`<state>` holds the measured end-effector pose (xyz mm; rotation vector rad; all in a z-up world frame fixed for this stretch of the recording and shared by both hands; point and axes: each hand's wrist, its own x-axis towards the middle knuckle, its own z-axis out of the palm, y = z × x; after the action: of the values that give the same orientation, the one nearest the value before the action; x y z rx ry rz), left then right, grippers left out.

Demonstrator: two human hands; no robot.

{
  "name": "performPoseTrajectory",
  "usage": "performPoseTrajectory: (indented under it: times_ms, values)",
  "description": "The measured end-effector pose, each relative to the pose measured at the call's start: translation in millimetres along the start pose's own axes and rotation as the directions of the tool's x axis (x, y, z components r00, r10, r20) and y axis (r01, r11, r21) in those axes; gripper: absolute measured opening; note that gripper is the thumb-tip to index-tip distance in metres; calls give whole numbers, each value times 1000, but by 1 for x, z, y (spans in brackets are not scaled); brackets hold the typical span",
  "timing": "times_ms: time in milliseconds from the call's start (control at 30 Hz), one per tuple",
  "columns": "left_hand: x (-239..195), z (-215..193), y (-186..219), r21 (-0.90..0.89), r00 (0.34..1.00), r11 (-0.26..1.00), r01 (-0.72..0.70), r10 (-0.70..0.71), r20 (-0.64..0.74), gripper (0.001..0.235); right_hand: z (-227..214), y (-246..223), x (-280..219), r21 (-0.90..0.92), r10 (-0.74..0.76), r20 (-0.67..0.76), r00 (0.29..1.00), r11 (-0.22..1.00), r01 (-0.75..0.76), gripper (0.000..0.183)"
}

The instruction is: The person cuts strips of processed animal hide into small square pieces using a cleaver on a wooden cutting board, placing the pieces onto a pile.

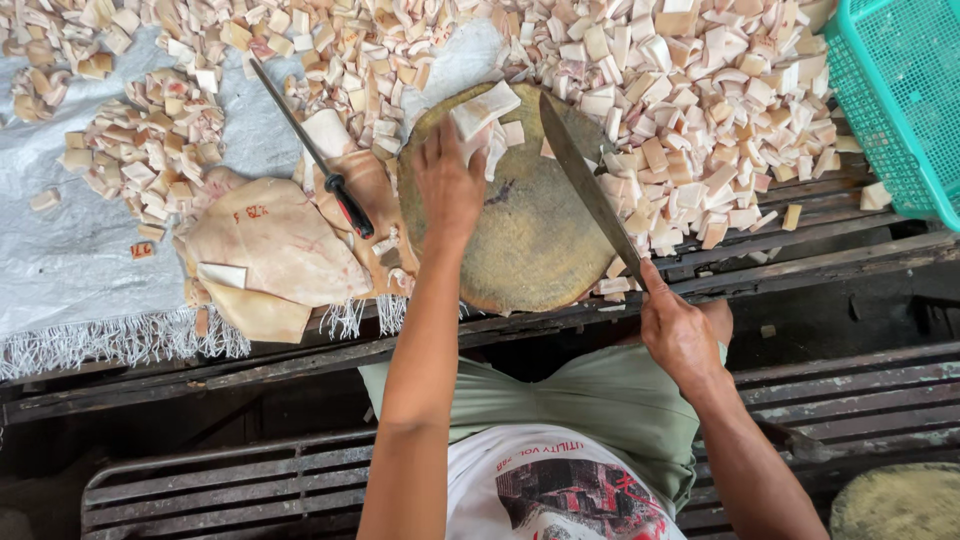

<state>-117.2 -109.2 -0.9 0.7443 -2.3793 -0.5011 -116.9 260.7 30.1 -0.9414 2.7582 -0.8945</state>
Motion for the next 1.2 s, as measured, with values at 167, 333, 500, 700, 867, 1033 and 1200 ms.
performPoseTrajectory:
  times_ms: [167,333,500,700,867,1033,1200]
  values:
    - [46,13,0,-42,945,999,29,-13,325,67,0,7,2,19,48,-8,999,999,-47,54]
    - [68,18,-2,51,893,999,-13,-11,451,65,-1,6,-5,256,76,-48,996,965,-61,53]
    - [74,-8,-1,79,916,983,-167,125,382,23,-5,3,-15,612,346,130,929,709,-350,59]
    - [18,-55,28,-108,821,980,170,-81,565,40,-11,-6,-36,579,271,11,962,783,-227,61]
    - [-94,-75,36,-164,756,814,-558,579,305,43,-8,-17,-67,443,170,-39,985,886,-136,62]
    - [-134,-81,16,-245,634,803,-544,584,507,56,-5,-26,-76,286,215,107,971,928,-237,65]
    - [-136,-86,1,-238,612,763,-601,631,478,49,-21,-32,-82,177,-33,-115,993,983,53,63]
